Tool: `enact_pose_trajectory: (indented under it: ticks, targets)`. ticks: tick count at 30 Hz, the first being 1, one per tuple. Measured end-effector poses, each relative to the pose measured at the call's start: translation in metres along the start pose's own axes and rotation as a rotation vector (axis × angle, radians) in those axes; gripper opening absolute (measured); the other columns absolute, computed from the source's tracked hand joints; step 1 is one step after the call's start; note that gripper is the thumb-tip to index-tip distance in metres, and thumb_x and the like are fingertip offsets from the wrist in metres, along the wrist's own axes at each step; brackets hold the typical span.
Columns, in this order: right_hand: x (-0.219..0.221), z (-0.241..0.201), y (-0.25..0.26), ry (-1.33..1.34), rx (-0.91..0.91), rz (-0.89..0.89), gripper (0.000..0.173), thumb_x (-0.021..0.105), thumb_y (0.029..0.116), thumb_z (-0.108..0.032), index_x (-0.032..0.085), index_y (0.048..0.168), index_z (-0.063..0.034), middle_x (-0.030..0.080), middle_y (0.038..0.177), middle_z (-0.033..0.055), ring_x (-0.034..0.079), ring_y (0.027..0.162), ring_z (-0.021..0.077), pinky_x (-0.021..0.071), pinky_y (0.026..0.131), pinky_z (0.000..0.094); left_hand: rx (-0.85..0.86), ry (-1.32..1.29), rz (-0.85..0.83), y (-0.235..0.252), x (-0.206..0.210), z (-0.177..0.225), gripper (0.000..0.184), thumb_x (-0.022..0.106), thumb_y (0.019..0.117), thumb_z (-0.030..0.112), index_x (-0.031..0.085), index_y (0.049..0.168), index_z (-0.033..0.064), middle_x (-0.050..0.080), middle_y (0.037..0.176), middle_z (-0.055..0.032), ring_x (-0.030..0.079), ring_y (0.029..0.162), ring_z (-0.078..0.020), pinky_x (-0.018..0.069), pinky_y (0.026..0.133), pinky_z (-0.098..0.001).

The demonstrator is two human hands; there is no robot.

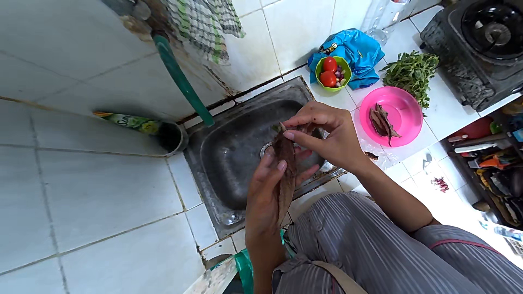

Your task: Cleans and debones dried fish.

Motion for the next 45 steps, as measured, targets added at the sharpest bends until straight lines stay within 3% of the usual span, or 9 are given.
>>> enact_pose_trajectory:
  ticks: [12, 29, 34, 39, 41, 43, 45]
  targets:
    - [0.002, 0.002, -0.003, 0.04, 0.023, 0.098, 0.004, 0.07, 0.0869, 0.003, 0.072, 0.088, 0.0059, 0.068, 0.086, 0.0037, 0.062, 0.075, -0.0012, 0.0548, 0.068, 0.0148, -0.018, 0.03, 0.033, -0.001, 0.001, 0.0, 0.03, 0.047, 0.1022, 0.014, 0.061, 0.129, 0.0141, 0.07, 0.121, -0.0044, 0.07, 0.11, -0.0209, 0.0612, 0.093, -0.0424]
    - [-0.007, 0.002, 0.0, 0.049, 0.073, 0.137, 0.005, 0.065, 0.0904, 0.003, 0.07, 0.092, 0.004, 0.067, 0.087, -0.0002, 0.062, 0.077, -0.0016, 0.0558, 0.072, 0.0165, -0.058, -0.075, -0.042, -0.003, 0.0, 0.0, 0.024, 0.055, 0.1023, 0.019, 0.066, 0.123, 0.0148, 0.073, 0.116, -0.006, 0.072, 0.108, -0.021, 0.0612, 0.093, -0.0414]
    - [-0.009, 0.004, -0.001, 0.036, 0.107, 0.117, 0.005, 0.065, 0.0928, 0.002, 0.07, 0.094, 0.0038, 0.067, 0.086, -0.0008, 0.061, 0.074, -0.0025, 0.0541, 0.068, 0.0151, -0.073, -0.105, -0.052, -0.004, 0.001, 0.0, 0.025, 0.056, 0.1017, 0.019, 0.066, 0.124, 0.0153, 0.074, 0.115, -0.0051, 0.073, 0.106, -0.0207, 0.061, 0.093, -0.0413]
    - [-0.015, 0.009, 0.001, 0.029, 0.076, 0.193, 0.006, 0.065, 0.0934, 0.003, 0.07, 0.096, 0.0048, 0.069, 0.09, 0.0017, 0.065, 0.076, 0.0004, 0.0588, 0.071, 0.0185, -0.068, -0.122, -0.082, -0.004, 0.0, 0.002, 0.025, 0.057, 0.1021, 0.02, 0.066, 0.125, 0.0149, 0.074, 0.114, -0.006, 0.073, 0.106, -0.0203, 0.0607, 0.094, -0.0413]
    - [-0.013, 0.02, 0.0, 0.119, 0.057, 0.231, 0.006, 0.065, 0.0921, 0.005, 0.07, 0.096, 0.0055, 0.069, 0.092, 0.0017, 0.067, 0.076, 0.0014, 0.0606, 0.071, 0.0202, -0.06, -0.117, -0.088, -0.004, -0.001, 0.002, 0.025, 0.057, 0.1022, 0.021, 0.067, 0.124, 0.0148, 0.074, 0.115, -0.0065, 0.073, 0.106, -0.0203, 0.0608, 0.094, -0.0403]
    - [-0.001, 0.053, -0.01, 0.267, 0.155, 0.183, 0.009, 0.064, 0.0917, 0.006, 0.071, 0.096, 0.003, 0.072, 0.091, 0.0, 0.068, 0.076, 0.0023, 0.0613, 0.071, 0.022, -0.05, -0.119, -0.08, -0.005, -0.002, 0.002, 0.024, 0.058, 0.1019, 0.022, 0.067, 0.123, 0.0141, 0.074, 0.115, -0.0075, 0.073, 0.106, -0.0211, 0.061, 0.093, -0.0409]
    - [0.016, 0.099, -0.035, 0.054, 0.322, -0.075, 0.01, 0.065, 0.091, 0.006, 0.073, 0.098, 0.0046, 0.074, 0.093, 0.0061, 0.071, 0.087, 0.0095, 0.0596, 0.085, 0.0285, -0.047, -0.132, -0.084, -0.005, -0.002, 0.002, 0.025, 0.056, 0.1026, 0.021, 0.067, 0.124, 0.0141, 0.073, 0.116, -0.0075, 0.072, 0.107, -0.0216, 0.0608, 0.094, -0.0422]
Point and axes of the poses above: each hand's wrist, its own y-axis towards the middle knuckle, its own x-axis out of the palm, z = x × y, the point moved 3 cm from there along y, towards the middle knuckle
